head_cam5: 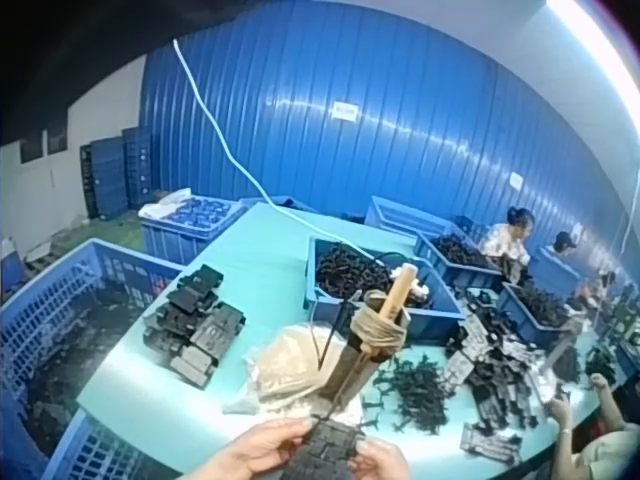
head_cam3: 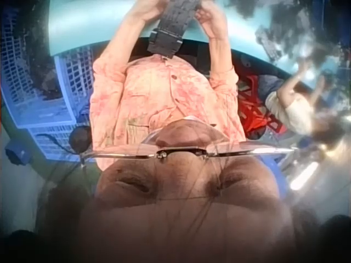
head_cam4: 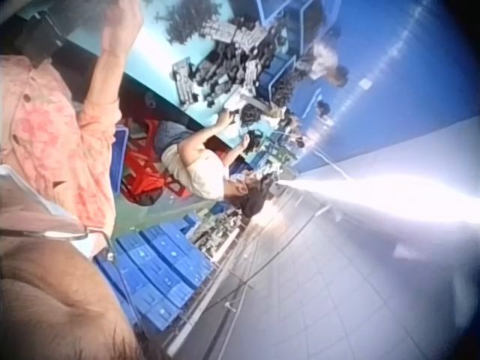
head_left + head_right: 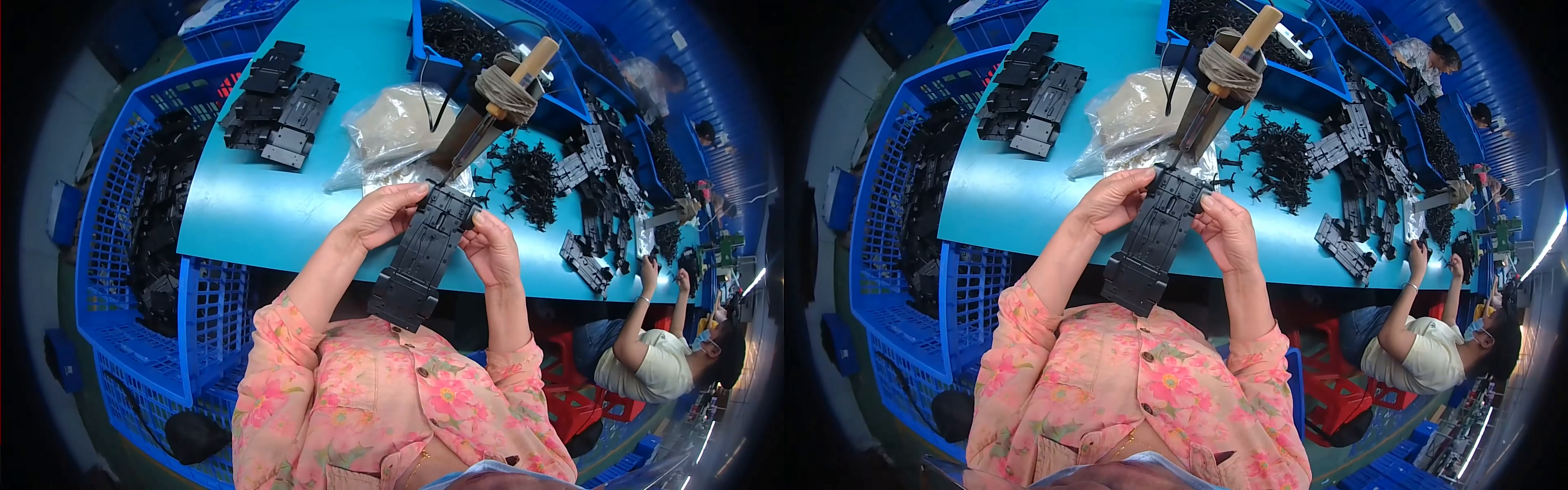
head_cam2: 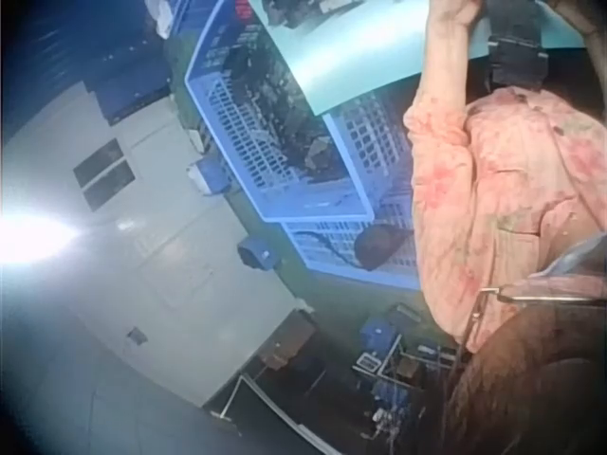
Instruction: Assembling small black plastic components into a larger base unit on an assembly line.
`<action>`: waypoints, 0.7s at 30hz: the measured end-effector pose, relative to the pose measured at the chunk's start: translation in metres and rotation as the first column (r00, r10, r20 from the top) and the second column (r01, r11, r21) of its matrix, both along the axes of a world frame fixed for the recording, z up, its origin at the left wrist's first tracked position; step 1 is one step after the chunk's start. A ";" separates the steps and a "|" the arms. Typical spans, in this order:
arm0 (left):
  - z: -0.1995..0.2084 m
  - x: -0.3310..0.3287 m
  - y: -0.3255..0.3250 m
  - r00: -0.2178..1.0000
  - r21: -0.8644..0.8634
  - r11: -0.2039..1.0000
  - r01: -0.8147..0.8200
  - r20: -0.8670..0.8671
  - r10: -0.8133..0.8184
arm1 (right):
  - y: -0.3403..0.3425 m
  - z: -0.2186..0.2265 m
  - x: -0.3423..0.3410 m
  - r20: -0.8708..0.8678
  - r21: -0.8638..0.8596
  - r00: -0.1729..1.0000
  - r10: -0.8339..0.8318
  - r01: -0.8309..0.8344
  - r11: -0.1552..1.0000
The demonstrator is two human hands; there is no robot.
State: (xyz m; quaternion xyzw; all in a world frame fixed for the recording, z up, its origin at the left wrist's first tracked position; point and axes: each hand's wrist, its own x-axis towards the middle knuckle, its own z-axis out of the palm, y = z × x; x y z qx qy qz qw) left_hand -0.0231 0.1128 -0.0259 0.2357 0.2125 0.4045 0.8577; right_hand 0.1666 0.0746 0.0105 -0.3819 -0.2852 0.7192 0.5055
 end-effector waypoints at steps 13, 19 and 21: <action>-0.001 0.002 0.001 1.000 -0.003 1.000 0.007 -0.014 -0.007 | 0.004 -0.022 0.015 -0.156 0.049 0.985 0.075 -0.068 0.996; -0.003 0.001 0.003 1.000 -0.011 1.000 0.010 -0.030 -0.010 | 0.002 -0.014 0.010 -0.128 0.037 0.990 0.052 -0.047 0.998; -0.001 0.000 0.002 1.000 -0.012 1.000 0.014 -0.025 -0.014 | 0.003 -0.017 0.011 -0.147 0.037 0.987 0.057 -0.052 0.998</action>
